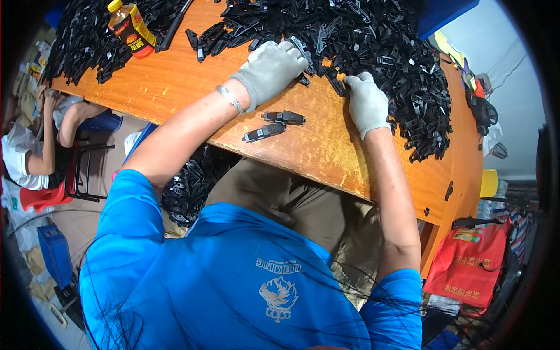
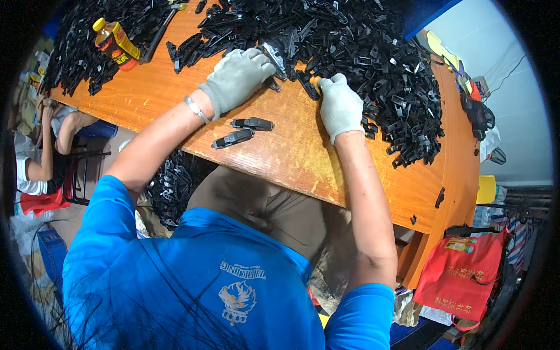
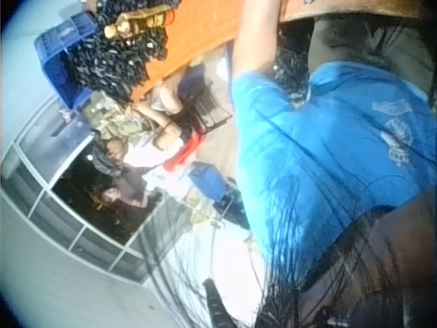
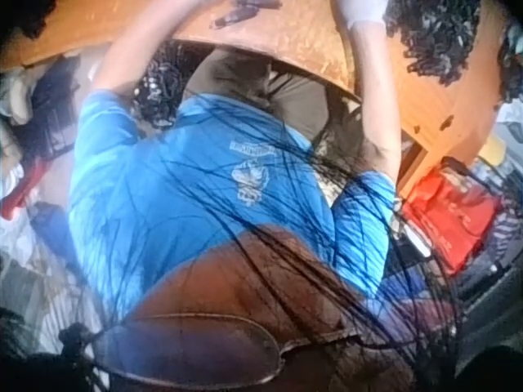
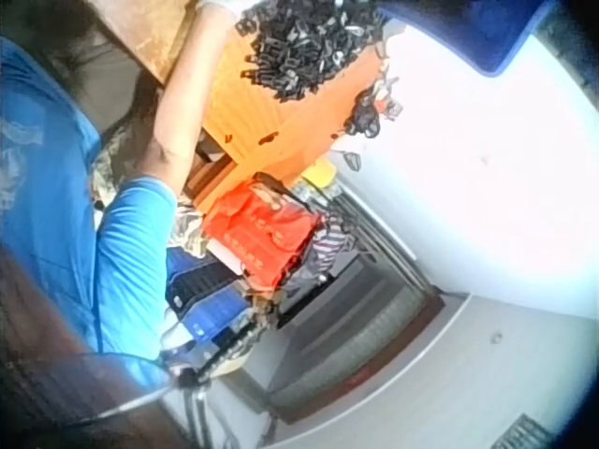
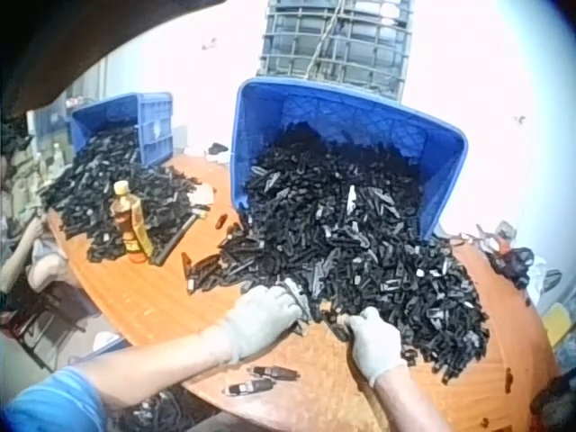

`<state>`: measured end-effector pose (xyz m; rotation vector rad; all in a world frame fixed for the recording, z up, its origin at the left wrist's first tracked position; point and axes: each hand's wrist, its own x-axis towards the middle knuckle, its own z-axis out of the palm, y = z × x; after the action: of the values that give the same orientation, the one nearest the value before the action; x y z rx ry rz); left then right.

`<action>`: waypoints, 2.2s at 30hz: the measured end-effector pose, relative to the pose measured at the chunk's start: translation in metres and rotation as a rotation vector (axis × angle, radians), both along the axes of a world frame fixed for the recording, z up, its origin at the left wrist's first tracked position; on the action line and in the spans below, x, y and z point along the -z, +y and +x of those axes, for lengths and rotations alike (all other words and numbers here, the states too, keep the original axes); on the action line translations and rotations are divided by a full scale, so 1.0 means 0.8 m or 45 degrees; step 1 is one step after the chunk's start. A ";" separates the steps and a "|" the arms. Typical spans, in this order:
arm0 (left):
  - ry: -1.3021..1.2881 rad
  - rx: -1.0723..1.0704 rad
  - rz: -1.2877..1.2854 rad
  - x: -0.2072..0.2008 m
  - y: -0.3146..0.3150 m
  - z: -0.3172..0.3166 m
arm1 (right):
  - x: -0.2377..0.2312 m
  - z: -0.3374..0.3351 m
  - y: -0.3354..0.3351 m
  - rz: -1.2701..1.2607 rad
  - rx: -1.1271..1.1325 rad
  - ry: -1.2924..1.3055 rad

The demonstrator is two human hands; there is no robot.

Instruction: The person assembles plastic components by fitting small plastic pieces into plastic clips by hand and placing the finished parts on the table.

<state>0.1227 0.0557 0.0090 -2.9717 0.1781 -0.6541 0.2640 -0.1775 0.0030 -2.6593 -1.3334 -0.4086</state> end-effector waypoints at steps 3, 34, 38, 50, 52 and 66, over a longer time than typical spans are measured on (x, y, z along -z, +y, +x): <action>0.076 0.039 0.037 0.001 -0.008 -0.009 | -0.010 0.000 0.002 -0.192 0.067 0.075; 0.288 -0.048 -0.474 0.001 -0.022 -0.052 | -0.019 -0.084 -0.012 0.090 -0.077 0.428; 0.178 -0.066 -0.598 0.011 -0.019 -0.058 | -0.018 -0.094 0.007 0.292 -0.145 0.488; 0.087 -0.019 -0.694 0.031 -0.022 -0.048 | -0.001 -0.072 0.045 0.182 -0.345 0.312; 0.098 0.002 -0.683 0.028 -0.021 -0.048 | 0.001 -0.073 0.038 0.212 -0.306 0.435; 0.011 -0.061 -0.072 0.000 -0.008 0.027 | -0.021 0.019 -0.008 -0.223 -0.112 -0.075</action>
<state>0.1445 0.0489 0.0088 -3.0224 0.0897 -0.6512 0.2793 -0.1841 0.0201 -2.7331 -1.5645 -0.3780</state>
